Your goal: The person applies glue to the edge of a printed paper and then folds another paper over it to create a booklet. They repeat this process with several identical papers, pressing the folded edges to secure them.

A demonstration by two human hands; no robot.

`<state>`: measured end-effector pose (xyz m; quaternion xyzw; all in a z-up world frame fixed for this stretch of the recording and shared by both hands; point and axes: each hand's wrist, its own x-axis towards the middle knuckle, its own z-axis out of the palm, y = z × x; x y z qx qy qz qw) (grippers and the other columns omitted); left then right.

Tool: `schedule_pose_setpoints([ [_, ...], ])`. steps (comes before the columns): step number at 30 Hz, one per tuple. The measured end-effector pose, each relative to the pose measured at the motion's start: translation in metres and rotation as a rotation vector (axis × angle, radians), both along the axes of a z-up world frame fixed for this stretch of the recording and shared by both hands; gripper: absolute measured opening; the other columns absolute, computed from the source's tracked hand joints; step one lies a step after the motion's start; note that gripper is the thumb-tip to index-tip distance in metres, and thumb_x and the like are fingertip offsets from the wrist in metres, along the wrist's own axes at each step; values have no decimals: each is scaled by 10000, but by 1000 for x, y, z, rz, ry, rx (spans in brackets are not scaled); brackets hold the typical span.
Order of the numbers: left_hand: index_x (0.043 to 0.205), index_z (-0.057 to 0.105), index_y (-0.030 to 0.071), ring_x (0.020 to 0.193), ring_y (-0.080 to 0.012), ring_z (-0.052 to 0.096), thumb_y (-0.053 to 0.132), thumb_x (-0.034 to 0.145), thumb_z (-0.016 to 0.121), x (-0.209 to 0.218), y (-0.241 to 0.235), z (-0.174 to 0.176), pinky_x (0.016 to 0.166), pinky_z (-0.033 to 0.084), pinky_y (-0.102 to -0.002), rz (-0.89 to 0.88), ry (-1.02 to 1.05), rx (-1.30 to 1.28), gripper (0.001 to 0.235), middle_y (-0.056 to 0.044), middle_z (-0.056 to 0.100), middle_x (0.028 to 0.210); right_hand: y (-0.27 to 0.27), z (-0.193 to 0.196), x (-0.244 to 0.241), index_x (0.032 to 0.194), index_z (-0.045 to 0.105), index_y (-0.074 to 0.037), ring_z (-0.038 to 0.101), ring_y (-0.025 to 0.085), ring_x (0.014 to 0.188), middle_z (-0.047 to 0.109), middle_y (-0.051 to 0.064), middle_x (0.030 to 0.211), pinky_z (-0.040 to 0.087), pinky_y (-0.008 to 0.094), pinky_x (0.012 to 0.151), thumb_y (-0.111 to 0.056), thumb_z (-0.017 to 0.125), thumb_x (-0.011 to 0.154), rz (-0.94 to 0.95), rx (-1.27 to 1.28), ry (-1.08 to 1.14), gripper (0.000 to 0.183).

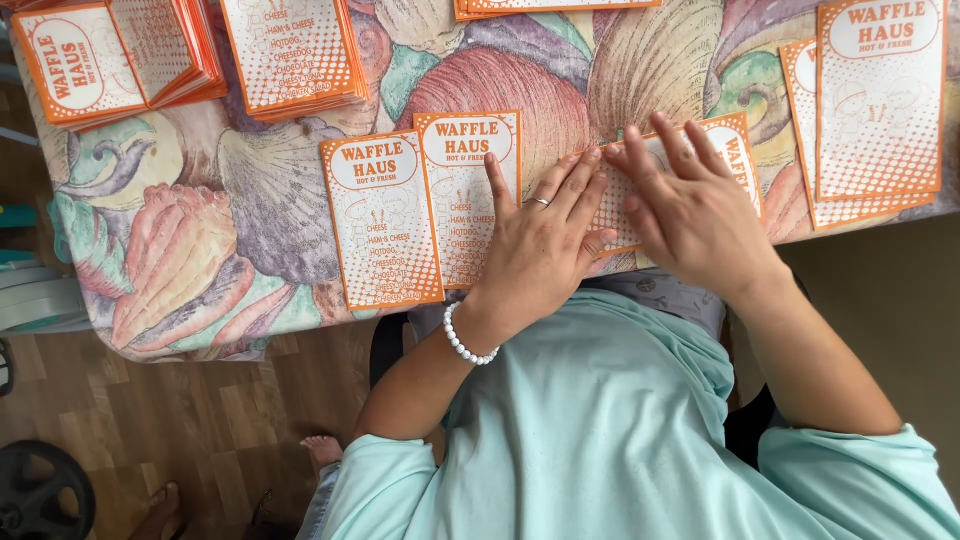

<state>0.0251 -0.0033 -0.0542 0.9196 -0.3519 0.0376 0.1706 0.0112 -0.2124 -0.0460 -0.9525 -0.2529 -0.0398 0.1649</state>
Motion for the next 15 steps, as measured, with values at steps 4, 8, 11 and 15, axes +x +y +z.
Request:
schedule_pose_setpoints([
  [4, 1443, 578, 124, 1442, -165, 452, 504, 1050, 402, 2, 4, -4, 1143, 100, -841, -6, -14, 1, 574, -37, 464, 1591, -38, -4, 0, 1608, 431, -21, 400, 497, 1499, 519, 300, 1568, 229, 582, 1268, -239, 347, 1118, -95, -40, -8, 542],
  [8, 1454, 557, 144, 1434, -169, 474, 469, 1066, 384, 4, 5, -5, 1152, 122, -820, -5, 34, -34, 535, -23, 472, 1590, -71, 1, -5, 1611, 463, 125, 356, 481, 1541, 587, 362, 1530, 202, 568, 1284, -200, 315, 1159, -200, -82, -59, 576],
  [11, 1437, 569, 144, 1420, -172, 484, 474, 1064, 364, 7, 4, -1, 1149, 112, -811, -2, 79, -58, 539, -22, 496, 1571, -80, 2, -15, 1634, 411, 152, 441, 565, 1493, 639, 366, 1504, 237, 592, 1273, -119, 358, 1151, -265, -97, -118, 556],
  [15, 1360, 624, 104, 1282, -200, 593, 409, 1049, 469, 8, -3, 7, 1175, 84, -788, 28, 47, -143, 462, -56, 631, 1432, -72, -6, -34, 1674, 317, 59, 644, 464, 1417, 782, 238, 1367, 491, 549, 1179, 24, 516, 1200, -188, 79, -416, 515],
])
